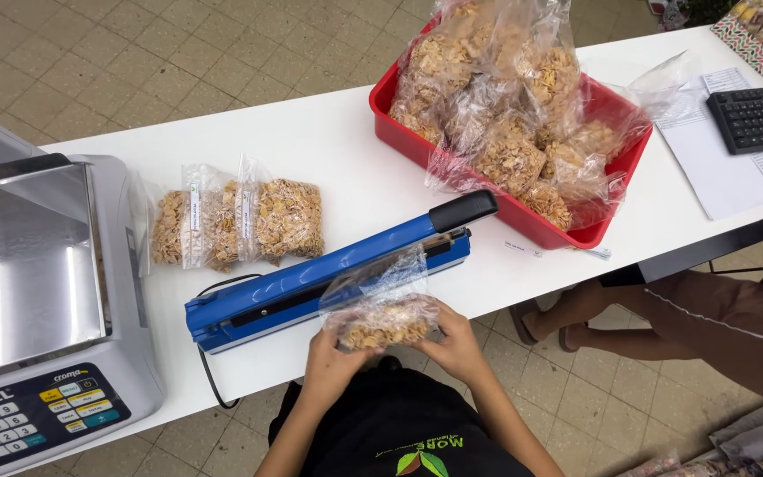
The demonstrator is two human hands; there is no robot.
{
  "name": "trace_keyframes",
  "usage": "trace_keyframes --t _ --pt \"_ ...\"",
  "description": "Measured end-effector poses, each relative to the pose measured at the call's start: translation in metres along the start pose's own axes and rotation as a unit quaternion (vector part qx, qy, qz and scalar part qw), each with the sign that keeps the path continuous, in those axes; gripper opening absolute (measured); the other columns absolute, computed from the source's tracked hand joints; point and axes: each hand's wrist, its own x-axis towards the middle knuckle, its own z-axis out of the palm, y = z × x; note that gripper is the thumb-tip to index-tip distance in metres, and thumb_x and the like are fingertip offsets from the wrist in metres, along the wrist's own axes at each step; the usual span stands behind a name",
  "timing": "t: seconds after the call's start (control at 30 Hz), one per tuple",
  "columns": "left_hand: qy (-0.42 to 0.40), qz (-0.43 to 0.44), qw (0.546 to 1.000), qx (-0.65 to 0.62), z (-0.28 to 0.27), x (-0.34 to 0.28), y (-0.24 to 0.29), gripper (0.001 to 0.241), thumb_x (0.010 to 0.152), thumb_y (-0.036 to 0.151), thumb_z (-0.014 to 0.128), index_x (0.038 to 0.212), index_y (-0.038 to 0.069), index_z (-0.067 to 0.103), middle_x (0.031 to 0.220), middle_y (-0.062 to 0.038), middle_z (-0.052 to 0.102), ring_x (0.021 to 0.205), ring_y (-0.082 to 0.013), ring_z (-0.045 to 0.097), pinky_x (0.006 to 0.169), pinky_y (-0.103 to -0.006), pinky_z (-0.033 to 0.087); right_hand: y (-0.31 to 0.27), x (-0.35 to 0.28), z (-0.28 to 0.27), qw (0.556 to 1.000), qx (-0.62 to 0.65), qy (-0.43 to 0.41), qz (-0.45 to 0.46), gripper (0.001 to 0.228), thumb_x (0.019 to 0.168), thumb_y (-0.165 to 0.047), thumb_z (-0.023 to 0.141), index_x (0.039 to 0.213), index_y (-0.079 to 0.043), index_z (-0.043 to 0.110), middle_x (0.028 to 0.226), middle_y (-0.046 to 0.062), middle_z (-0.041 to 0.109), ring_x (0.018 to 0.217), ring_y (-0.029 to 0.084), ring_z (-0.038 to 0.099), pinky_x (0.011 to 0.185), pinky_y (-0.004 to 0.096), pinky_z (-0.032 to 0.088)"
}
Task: Packaging granola by cutting bags, weighing portions on a scale, and sealing them with a heat sealer.
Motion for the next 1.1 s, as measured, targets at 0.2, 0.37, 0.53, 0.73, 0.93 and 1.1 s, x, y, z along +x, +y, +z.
trace_keyframes --t 0.2,0.37,0.53,0.73,0.93,1.1 --pt "0.028 0.041 0.999 0.013 -0.005 -0.013 -0.001 0.055 0.075 0.025 0.087 0.127 0.017 0.069 0.13 -0.005 0.071 0.124 -0.0207 0.064 0.093 -0.0331 0.059 -0.032 0.008 -0.008 0.999 0.052 -0.004 -0.011 0.05 0.086 -0.022 0.079 0.131 -0.005 0.064 0.135 0.013 0.064 0.129 0.03 0.06 0.107 0.041 0.051" --pt "0.107 0.141 0.984 0.0 -0.004 -0.034 0.028 0.037 0.086 0.022 0.078 0.12 0.009 0.069 0.117 -0.005 0.076 0.111 -0.0199 0.07 0.097 -0.0321 0.052 -0.03 0.005 -0.007 0.985 0.166 0.029 -0.045 0.047 0.093 -0.029 0.073 0.13 -0.003 0.065 0.135 0.016 0.063 0.131 0.032 0.057 0.113 0.047 0.047" --pt "0.134 0.136 0.979 -0.068 -0.006 -0.023 0.027 0.049 0.088 0.018 0.075 0.13 0.009 0.053 0.094 -0.009 0.082 0.092 -0.0186 0.077 0.089 -0.0318 0.057 -0.047 0.013 -0.003 0.975 0.138 0.17 -0.022 0.01 0.097 -0.013 0.066 0.099 -0.004 0.071 0.092 0.01 0.076 0.088 0.022 0.075 0.083 0.035 0.062" --pt "0.123 0.073 0.977 -0.157 -0.009 -0.017 0.028 0.041 0.092 0.019 0.07 0.126 0.009 0.05 0.089 -0.012 0.083 0.092 -0.0195 0.078 0.089 -0.0314 0.057 -0.035 0.006 0.009 0.954 0.195 0.227 0.005 0.02 0.096 -0.011 0.069 0.112 -0.002 0.061 0.097 0.015 0.076 0.089 0.023 0.076 0.085 0.031 0.061" --pt "0.138 0.196 0.968 -0.071 -0.013 -0.021 0.024 0.031 0.093 0.018 0.07 0.119 0.005 0.06 0.111 -0.009 0.071 0.11 -0.0202 0.068 0.099 -0.0307 0.053 -0.048 0.01 0.008 0.959 0.19 0.21 -0.028 0.037 0.101 -0.016 0.062 0.135 -0.006 0.049 0.091 0.012 0.076 0.094 0.025 0.074 0.096 0.039 0.057" --pt "0.017 0.262 0.964 0.043 -0.022 -0.014 0.022 0.016 0.091 0.02 0.071 0.104 0.018 0.081 0.119 -0.009 0.074 0.105 -0.024 0.073 0.111 -0.0487 0.045 -0.038 0.007 0.006 0.957 0.209 0.195 -0.048 0.039 0.102 -0.014 0.06 0.139 -0.01 0.048 0.103 0.013 0.077 0.105 0.027 0.073 0.109 0.046 0.049"
